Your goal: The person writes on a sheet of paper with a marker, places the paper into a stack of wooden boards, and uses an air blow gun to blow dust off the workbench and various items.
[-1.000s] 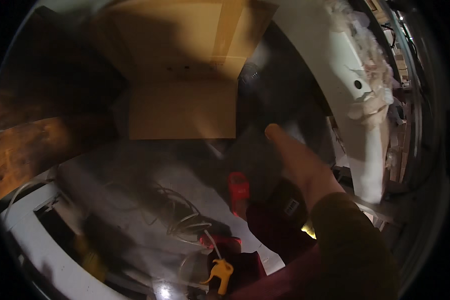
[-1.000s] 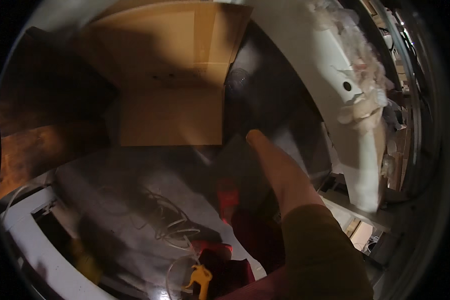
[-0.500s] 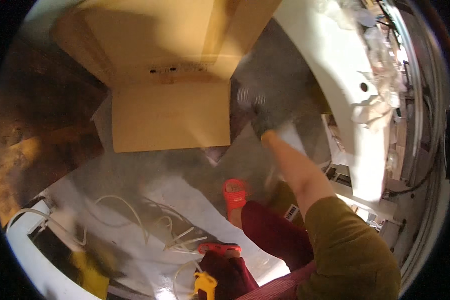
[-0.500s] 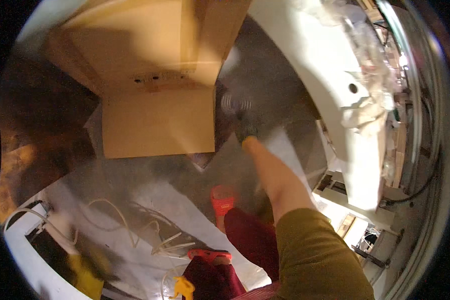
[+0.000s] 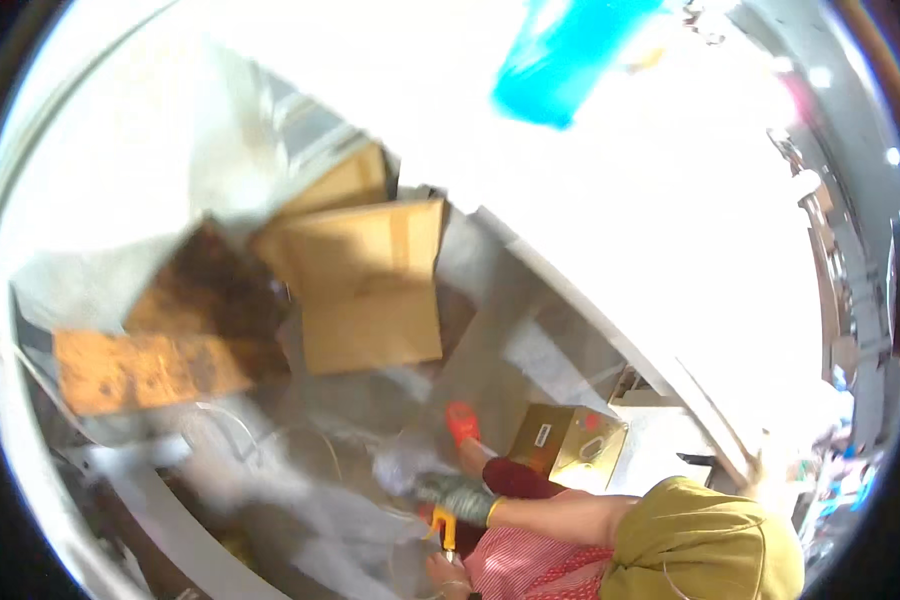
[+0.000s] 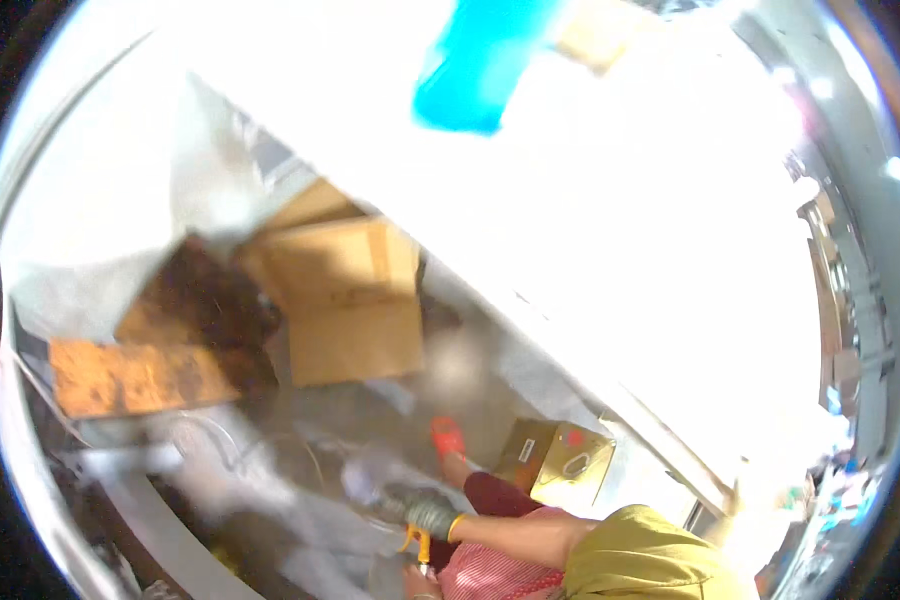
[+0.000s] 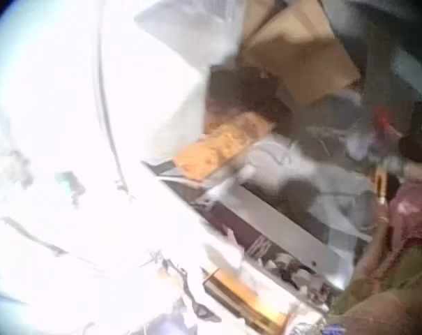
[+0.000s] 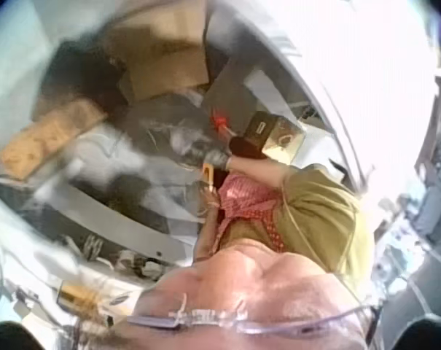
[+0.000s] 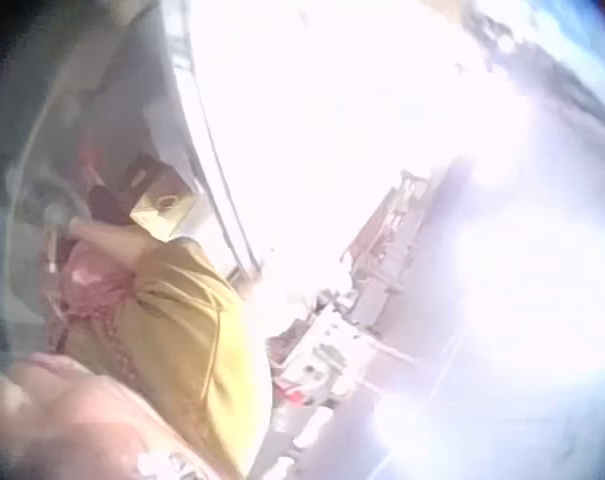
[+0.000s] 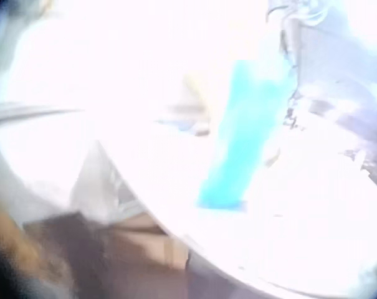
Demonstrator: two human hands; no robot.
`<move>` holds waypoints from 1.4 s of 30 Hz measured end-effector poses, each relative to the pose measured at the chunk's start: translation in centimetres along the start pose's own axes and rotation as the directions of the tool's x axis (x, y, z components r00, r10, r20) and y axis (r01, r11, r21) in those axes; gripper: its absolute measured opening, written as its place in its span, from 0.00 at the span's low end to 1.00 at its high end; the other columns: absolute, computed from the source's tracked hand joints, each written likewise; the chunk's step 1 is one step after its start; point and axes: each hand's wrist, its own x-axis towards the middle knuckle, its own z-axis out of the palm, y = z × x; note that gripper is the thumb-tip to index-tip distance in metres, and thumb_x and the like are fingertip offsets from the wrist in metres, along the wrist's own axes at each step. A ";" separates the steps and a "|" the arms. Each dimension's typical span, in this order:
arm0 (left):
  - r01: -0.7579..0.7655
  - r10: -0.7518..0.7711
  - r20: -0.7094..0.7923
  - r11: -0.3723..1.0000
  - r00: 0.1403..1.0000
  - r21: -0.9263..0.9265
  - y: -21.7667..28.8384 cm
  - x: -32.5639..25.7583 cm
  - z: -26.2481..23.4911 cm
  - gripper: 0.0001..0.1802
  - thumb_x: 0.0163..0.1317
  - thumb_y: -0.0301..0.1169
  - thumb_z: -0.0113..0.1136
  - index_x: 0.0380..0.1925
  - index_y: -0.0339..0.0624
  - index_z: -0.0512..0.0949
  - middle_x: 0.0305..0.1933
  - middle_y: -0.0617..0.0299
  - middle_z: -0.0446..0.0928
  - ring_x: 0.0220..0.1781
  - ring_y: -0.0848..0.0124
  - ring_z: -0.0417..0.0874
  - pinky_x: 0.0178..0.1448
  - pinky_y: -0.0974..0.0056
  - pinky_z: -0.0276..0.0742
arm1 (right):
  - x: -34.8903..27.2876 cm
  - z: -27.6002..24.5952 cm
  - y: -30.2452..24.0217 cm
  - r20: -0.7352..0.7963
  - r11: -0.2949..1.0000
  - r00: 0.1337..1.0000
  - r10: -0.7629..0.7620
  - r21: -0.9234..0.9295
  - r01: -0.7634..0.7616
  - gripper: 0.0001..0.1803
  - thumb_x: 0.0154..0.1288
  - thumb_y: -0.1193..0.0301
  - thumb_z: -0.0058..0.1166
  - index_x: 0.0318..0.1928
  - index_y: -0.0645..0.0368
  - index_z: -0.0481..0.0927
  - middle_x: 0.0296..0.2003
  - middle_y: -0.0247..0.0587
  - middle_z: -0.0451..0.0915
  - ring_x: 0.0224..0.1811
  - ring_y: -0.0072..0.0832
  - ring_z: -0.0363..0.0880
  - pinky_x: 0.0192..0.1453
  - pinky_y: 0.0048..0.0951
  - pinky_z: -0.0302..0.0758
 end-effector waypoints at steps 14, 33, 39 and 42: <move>-0.360 0.318 -0.174 0.755 0.932 -0.548 6.7 3.3 -15.0 0.15 0.53 0.37 0.63 0.34 0.40 0.73 0.24 0.59 0.75 0.27 0.67 0.79 0.29 0.63 0.75 | -39.9 -7.3 -25.8 -0.166 0.174 0.179 -0.970 -0.984 0.026 0.12 0.60 0.60 0.50 0.39 0.54 0.74 0.23 0.47 0.77 0.25 0.44 0.77 0.28 0.44 0.72; -0.109 0.341 0.059 0.453 0.938 -0.885 25.9 -14.0 -24.7 0.11 0.60 0.37 0.58 0.28 0.45 0.69 0.19 0.65 0.70 0.14 0.77 0.65 0.15 0.71 0.61 | -48.0 -3.2 -13.2 0.386 -0.001 0.420 -0.821 -0.737 0.676 0.21 0.58 0.54 0.49 0.46 0.53 0.76 0.34 0.49 0.80 0.38 0.44 0.78 0.42 0.44 0.72; -0.143 0.429 0.102 0.502 0.898 -0.853 33.0 -15.1 -21.7 0.11 0.60 0.38 0.58 0.29 0.45 0.69 0.19 0.65 0.70 0.14 0.77 0.65 0.15 0.71 0.61 | -55.1 -5.4 -7.6 0.225 0.157 0.402 -0.888 -0.673 0.723 0.21 0.56 0.55 0.50 0.46 0.53 0.76 0.34 0.51 0.79 0.38 0.46 0.78 0.42 0.44 0.72; -0.157 0.454 0.114 0.518 0.884 -0.841 34.8 -14.7 -21.2 0.11 0.60 0.38 0.58 0.29 0.45 0.69 0.19 0.65 0.70 0.14 0.77 0.65 0.15 0.71 0.61 | -57.1 -5.7 -6.3 0.158 0.186 0.382 -0.911 -0.668 0.720 0.21 0.56 0.55 0.51 0.45 0.53 0.76 0.34 0.51 0.79 0.38 0.46 0.77 0.41 0.44 0.72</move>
